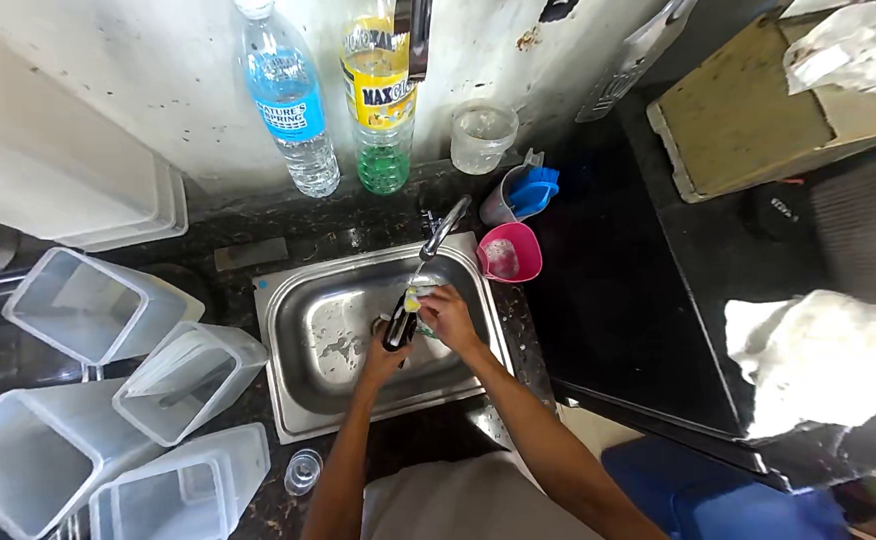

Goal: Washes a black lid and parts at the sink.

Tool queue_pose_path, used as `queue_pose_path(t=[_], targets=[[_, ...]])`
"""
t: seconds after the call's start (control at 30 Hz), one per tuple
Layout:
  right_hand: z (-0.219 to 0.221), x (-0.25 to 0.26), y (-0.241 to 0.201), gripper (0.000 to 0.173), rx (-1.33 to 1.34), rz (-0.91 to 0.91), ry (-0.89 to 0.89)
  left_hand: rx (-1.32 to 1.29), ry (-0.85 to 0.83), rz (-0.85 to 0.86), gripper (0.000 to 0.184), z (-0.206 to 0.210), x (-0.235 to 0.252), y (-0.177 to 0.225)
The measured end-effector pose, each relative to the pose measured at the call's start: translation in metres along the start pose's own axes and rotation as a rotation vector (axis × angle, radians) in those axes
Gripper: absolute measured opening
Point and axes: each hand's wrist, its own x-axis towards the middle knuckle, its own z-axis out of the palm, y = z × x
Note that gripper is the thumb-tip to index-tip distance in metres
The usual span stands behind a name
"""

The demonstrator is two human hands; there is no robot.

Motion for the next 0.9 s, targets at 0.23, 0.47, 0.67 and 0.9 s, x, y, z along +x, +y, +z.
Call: queue_pose_path(t=[0.23,0.47,0.67,0.9], targets=[[-0.009,-0.006,-0.028,0.016,-0.097,-0.085,-0.091,0.241,0.247,0.084,0.034,0.005,-0.028,0.012],[-0.001,-0.024,-0.046,0.013,-0.042,-0.028,0.013,0.319,0.299,0.149,0.036,0.002,-0.039,0.006],[-0.003,-0.005,-0.001,0.027,0.730,0.505,-0.194,-0.129,0.144,0.315,0.029,-0.003,-0.045,0.000],[0.018,-0.005,-0.013,0.040,0.721,0.383,-0.244,-0.389,-0.120,-0.102,0.066,-0.003,-0.041,0.021]])
